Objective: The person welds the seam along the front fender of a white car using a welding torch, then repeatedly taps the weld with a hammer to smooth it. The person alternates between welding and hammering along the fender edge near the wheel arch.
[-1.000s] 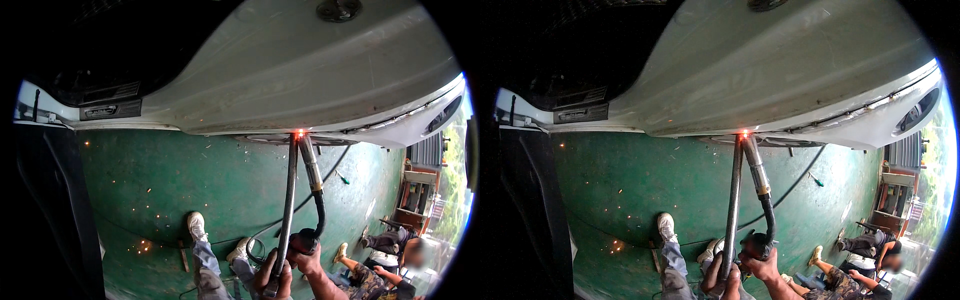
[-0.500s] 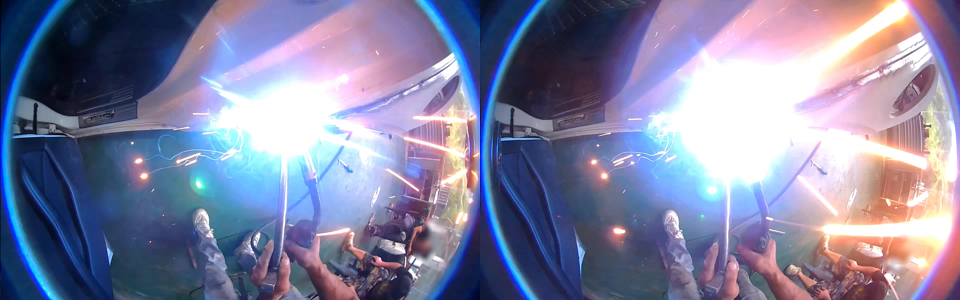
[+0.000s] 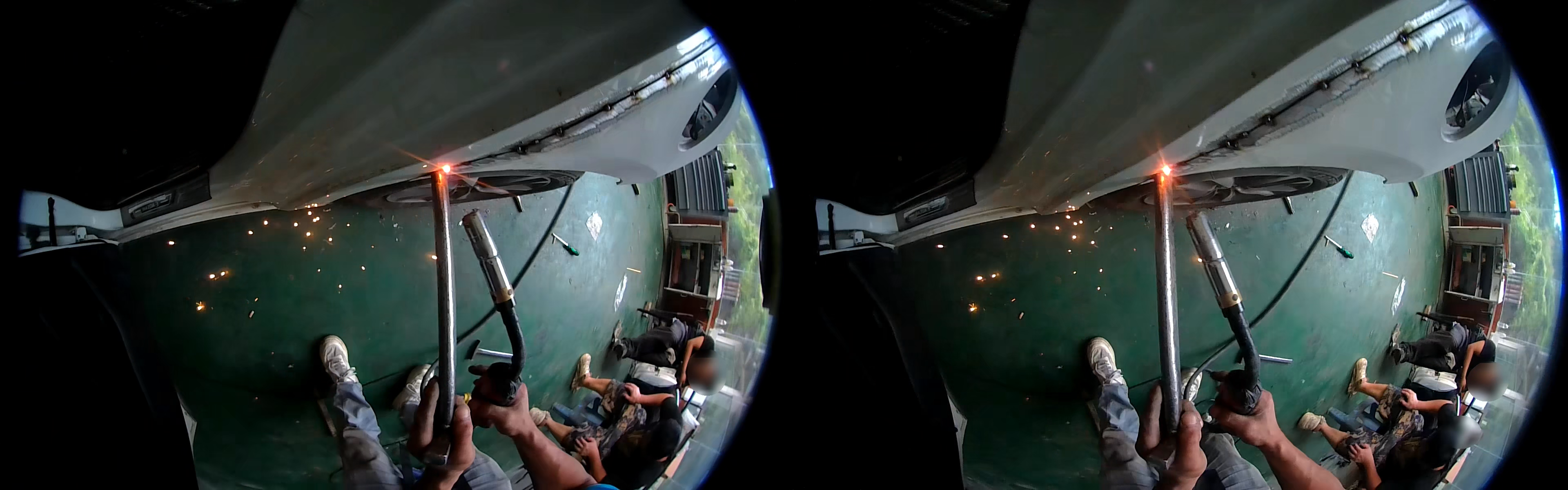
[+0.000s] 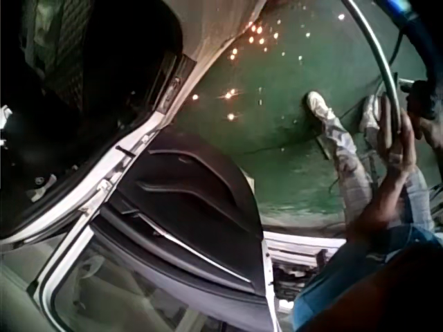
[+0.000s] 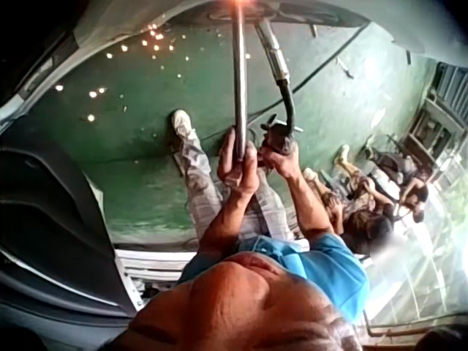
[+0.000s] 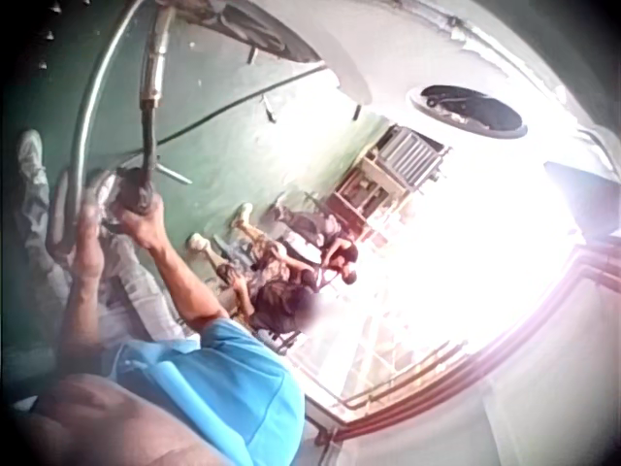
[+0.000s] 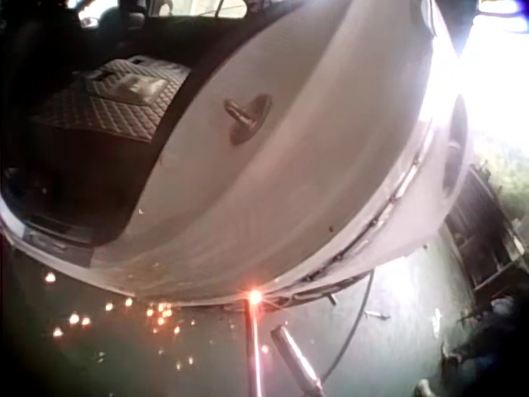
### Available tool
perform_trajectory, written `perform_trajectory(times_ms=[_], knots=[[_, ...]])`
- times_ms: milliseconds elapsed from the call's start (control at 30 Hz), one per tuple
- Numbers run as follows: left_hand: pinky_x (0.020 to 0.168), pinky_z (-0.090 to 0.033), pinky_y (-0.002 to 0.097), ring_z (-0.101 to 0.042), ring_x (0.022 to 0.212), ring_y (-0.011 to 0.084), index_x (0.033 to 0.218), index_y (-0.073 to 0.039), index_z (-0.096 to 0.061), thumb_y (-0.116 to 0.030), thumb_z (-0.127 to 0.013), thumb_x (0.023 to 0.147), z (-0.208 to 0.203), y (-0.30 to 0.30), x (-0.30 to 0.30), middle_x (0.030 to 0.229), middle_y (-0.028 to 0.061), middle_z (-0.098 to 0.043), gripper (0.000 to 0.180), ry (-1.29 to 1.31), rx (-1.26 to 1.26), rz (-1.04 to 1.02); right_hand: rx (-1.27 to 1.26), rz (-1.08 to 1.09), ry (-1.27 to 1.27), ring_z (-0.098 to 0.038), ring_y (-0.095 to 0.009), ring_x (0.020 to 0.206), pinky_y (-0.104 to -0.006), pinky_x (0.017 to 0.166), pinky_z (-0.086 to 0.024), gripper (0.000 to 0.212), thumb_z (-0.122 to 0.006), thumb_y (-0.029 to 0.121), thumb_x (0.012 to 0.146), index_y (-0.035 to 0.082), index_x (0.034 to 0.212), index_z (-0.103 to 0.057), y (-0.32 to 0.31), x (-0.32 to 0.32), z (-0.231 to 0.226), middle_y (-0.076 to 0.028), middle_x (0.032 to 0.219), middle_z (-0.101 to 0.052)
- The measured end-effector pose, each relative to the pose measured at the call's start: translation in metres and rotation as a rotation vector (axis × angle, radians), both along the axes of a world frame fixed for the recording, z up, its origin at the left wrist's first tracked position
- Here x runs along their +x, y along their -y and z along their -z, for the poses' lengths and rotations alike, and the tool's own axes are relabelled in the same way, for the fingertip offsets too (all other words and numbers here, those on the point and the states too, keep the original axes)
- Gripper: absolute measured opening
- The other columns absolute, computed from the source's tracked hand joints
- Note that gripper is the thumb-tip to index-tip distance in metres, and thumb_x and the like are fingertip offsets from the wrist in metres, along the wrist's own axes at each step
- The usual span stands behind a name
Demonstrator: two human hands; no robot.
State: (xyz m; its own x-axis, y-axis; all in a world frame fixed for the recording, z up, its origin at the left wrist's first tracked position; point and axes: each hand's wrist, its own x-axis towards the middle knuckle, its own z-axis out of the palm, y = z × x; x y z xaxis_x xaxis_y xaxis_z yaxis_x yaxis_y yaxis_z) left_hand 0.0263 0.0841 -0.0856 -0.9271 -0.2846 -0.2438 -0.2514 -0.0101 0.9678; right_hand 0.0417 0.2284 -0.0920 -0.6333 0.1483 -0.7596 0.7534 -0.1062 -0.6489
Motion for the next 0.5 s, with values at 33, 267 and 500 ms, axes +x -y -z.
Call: perform_trajectory(times_ms=[33,267,500], knots=[[0.069,-0.056,0.0327,-0.067,0.075,0.0204,0.133,0.013,-0.055,-0.015,-0.068,0.092,-0.007,0.001,0.001,0.092,0.0159,-0.071,0.051,0.061,0.065,-0.014,-0.009,-0.014,-0.011,-0.062,-0.016,0.093,-0.0454,0.108,-0.046,0.023,-0.08,0.003,0.075,-0.001,0.091,-0.063,-0.001,0.005,0.004,-0.003,0.086,-0.061],[0.063,-0.055,0.0317,-0.066,0.07,0.0189,0.133,0.013,-0.055,-0.015,-0.068,0.092,-0.005,0.001,-0.005,0.084,0.0142,-0.07,0.051,0.012,0.014,0.029,0.054,-0.022,-0.119,-0.057,-0.01,0.059,-0.0285,0.058,-0.051,0.042,-0.078,-0.002,0.078,-0.005,0.115,-0.059,0.002,0.022,0.017,-0.006,0.081,-0.065],[0.062,-0.051,0.0288,-0.061,0.068,0.0159,0.135,0.012,-0.053,-0.013,-0.065,0.092,-0.012,0.017,-0.007,0.082,0.0097,-0.065,0.051,0.129,0.198,0.021,0.081,0.073,-0.047,-0.06,-0.013,0.081,-0.031,0.077,-0.054,0.046,-0.077,0.0,0.076,-0.001,0.117,-0.056,0.017,0.016,0.013,-0.001,0.089,-0.061]])
